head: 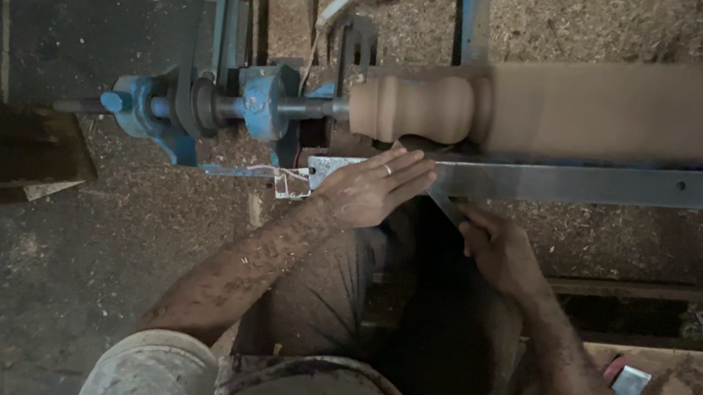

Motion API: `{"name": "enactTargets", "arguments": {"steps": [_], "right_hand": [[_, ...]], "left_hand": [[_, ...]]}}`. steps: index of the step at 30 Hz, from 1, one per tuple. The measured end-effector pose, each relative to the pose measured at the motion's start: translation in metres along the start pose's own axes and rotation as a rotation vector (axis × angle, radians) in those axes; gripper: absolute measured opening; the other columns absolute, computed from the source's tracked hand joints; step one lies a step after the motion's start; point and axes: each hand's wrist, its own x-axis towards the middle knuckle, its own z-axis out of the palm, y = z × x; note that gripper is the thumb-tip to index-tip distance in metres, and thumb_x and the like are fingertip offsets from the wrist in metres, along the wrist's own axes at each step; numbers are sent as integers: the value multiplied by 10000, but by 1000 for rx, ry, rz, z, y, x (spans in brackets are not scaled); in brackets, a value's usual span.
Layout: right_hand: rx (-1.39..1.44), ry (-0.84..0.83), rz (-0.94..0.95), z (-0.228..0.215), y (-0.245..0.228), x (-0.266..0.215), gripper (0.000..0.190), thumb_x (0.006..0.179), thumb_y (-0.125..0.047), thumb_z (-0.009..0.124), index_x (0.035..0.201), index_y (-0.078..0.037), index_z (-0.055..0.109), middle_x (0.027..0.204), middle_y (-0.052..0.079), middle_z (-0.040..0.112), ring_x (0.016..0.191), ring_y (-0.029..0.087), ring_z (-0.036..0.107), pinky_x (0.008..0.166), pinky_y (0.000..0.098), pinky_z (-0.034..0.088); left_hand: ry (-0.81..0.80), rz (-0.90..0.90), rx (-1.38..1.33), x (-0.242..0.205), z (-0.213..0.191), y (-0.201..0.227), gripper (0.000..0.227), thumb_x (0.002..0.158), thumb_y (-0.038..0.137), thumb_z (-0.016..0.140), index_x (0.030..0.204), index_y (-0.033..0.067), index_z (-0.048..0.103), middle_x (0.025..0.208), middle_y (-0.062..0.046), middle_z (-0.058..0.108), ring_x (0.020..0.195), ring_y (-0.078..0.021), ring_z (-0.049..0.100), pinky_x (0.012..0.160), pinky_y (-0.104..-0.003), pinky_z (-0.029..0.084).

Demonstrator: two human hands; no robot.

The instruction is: The person shapes a cylindrical piece of wood mounted on a lathe using a chisel. They hold the tool against the rotating wood to carve grooves and smooth the surface, then switch to a sanding block to finish the piece.

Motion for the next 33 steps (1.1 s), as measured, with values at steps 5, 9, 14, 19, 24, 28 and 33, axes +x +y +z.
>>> {"name": "enactTargets", "arguments": {"steps": [5, 9, 14, 19, 24, 28, 33], "right_hand": [[27, 12, -70, 3, -2, -4, 417, 947, -132, 610, 1360, -89, 649, 666, 64, 662, 583, 132, 594, 573, 316, 514], [94, 119, -98, 22, 7, -9, 379, 965, -122, 609, 1335, -73, 677, 709, 62, 674, 613, 135, 591, 590, 315, 516], [70, 142, -21, 36, -1, -12, 363, 975, -134, 604, 1324, -78, 686, 701, 90, 665, 612, 161, 596, 596, 339, 519], [-19, 180, 176, 39, -55, -41, 352, 971, -183, 617, 1312, -133, 687, 766, 60, 684, 705, 136, 623, 683, 325, 500], [16, 260, 125, 61, -59, -44, 362, 971, -174, 599, 1320, -138, 689, 715, 97, 656, 647, 159, 616, 656, 329, 519], [148, 354, -21, 91, -27, -37, 369, 972, -140, 580, 1323, -83, 678, 735, 87, 642, 639, 152, 593, 622, 309, 522], [287, 424, -15, 126, -7, -35, 391, 974, -131, 588, 1346, -52, 677, 735, 60, 596, 632, 137, 538, 588, 301, 490]], "left_hand": [[-51, -24, 78, 0, -7, -1, 547, 1155, 267, 331, 1619, -6, 237, 1720, -82, 253, 1628, -153, 151, 1394, -323, 73], [-248, 94, 1988, 1, 22, 6, 580, 1065, 241, 489, 1571, -7, 354, 1656, -117, 371, 1572, -220, 261, 1345, -394, 140], [-394, 332, 2913, 1, 66, 20, 513, 1006, 240, 589, 1429, -49, 559, 1509, -200, 564, 1461, -328, 456, 1300, -474, 264], [-335, 485, 2794, 5, 70, 18, 492, 1043, 266, 561, 1383, -87, 596, 1449, -232, 595, 1414, -361, 515, 1252, -497, 328], [-348, 480, 2772, 1, 71, 21, 447, 1047, 270, 592, 1309, -91, 623, 1398, -247, 610, 1357, -389, 541, 1228, -515, 375], [-292, 511, 2691, 1, 71, 19, 439, 1030, 277, 594, 1267, -87, 657, 1377, -230, 619, 1334, -380, 561, 1223, -504, 381], [-331, 541, 2769, 1, 70, 20, 380, 1006, 263, 610, 1191, -59, 688, 1344, -211, 637, 1295, -375, 586, 1206, -508, 394]]}}
